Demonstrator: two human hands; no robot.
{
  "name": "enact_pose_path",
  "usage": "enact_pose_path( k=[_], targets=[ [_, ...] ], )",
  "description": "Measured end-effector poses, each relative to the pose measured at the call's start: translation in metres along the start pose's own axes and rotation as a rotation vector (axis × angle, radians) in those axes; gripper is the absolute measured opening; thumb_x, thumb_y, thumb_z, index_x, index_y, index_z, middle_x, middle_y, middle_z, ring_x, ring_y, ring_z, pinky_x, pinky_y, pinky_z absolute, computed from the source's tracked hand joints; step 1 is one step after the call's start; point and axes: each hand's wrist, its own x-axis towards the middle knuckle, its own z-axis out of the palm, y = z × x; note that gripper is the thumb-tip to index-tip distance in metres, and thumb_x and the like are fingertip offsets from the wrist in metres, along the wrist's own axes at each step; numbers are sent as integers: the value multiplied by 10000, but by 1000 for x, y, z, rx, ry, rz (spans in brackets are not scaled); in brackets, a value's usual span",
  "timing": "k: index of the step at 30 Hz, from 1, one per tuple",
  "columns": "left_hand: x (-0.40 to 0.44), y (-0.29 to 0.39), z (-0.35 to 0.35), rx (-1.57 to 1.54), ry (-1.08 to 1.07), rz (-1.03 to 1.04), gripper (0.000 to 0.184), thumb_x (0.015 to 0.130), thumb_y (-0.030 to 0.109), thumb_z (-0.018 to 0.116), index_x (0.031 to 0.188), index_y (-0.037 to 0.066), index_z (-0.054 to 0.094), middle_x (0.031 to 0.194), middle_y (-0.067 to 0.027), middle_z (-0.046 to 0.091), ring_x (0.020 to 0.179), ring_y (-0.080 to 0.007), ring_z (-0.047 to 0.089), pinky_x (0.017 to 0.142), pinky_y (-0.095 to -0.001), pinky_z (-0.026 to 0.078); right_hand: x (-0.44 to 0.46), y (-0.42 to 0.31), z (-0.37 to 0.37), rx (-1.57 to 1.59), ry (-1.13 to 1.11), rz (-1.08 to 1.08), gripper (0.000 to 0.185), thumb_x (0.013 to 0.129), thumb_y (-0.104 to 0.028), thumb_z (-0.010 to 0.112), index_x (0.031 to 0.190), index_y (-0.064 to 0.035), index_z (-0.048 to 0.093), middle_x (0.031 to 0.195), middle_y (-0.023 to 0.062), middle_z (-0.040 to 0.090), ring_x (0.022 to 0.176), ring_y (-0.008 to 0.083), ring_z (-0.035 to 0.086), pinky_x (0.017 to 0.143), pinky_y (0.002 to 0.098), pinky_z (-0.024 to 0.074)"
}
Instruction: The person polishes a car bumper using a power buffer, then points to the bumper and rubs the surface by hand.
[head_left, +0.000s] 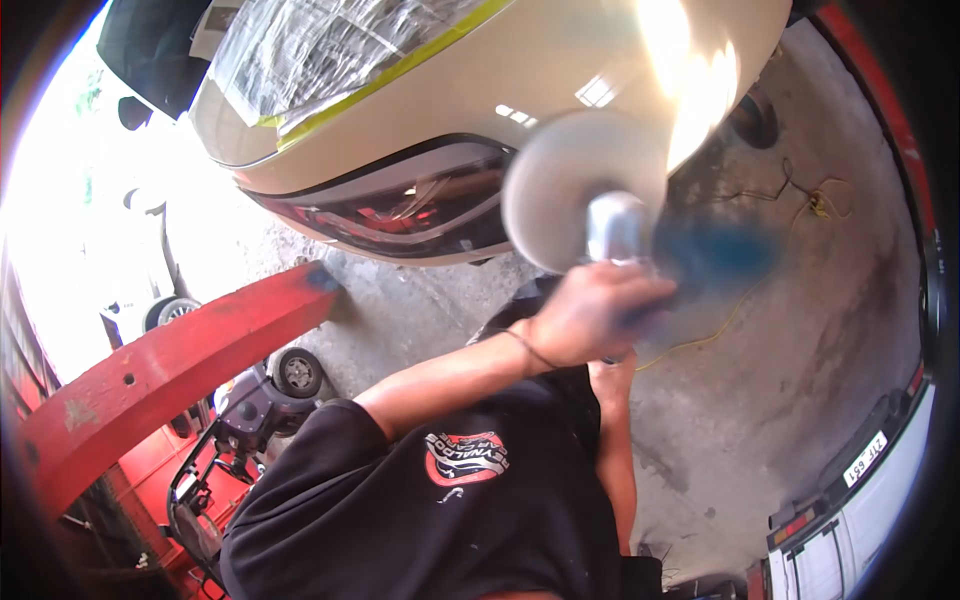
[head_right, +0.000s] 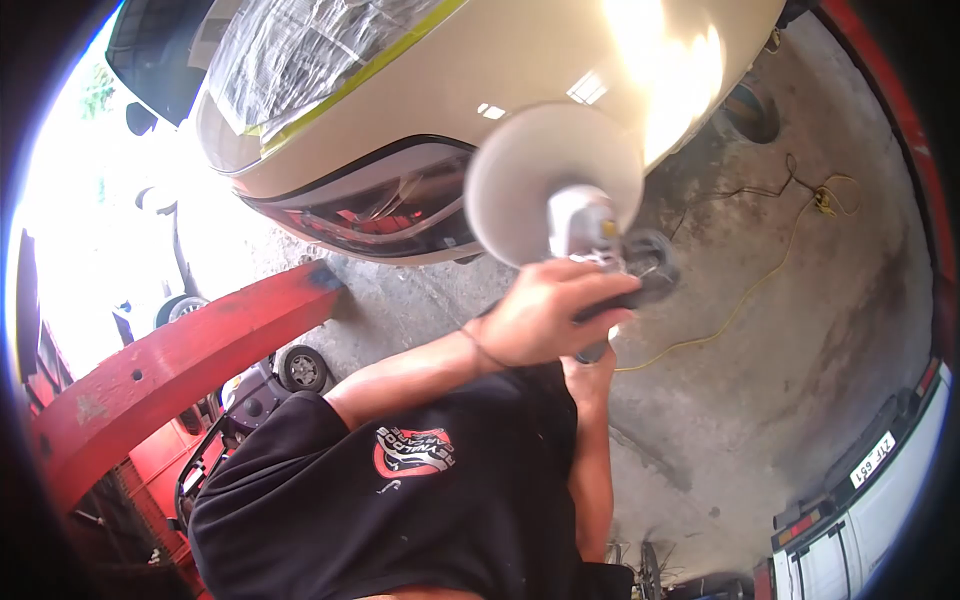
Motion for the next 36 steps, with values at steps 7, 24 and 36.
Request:
enact_pose_path(
  k=[7, 24, 36],
  targets=[
    [24, -39, 103, 72, -233, 44, 300, 904, 244, 848, 1144, 70, 797, 937, -123, 747, 913, -376, 761, 831, -499, 630, 18, 119, 6, 255, 228, -51, 701, 993, -331, 845, 1539, -3, 552, 1572, 132, 564, 1411, 157, 541, 1140, 386, 491],
    [100, -30, -21, -83, 199, 216, 324, 834, 202, 887, 1128, 78, 833, 876, -109, 741, 819, -356, 742, 753, -474, 613, 127, -94, 2, -38, 207, -250, 535, 961, -293, 861, 1345, 42, 697, 1265, 89, 755, 1199, 170, 686, 1035, 369, 542],
    [81, -21, -95, -86, 395, 237, 313, 867, 181, 909, 1158, 94, 837, 879, -93, 756, 780, -294, 761, 700, -406, 626, 118, -128, 17, -236, 176, -347, 394, 853, -85, 873, 1196, 61, 744, 1087, 129, 817, 999, 161, 745, 869, 356, 579]
  ],
)
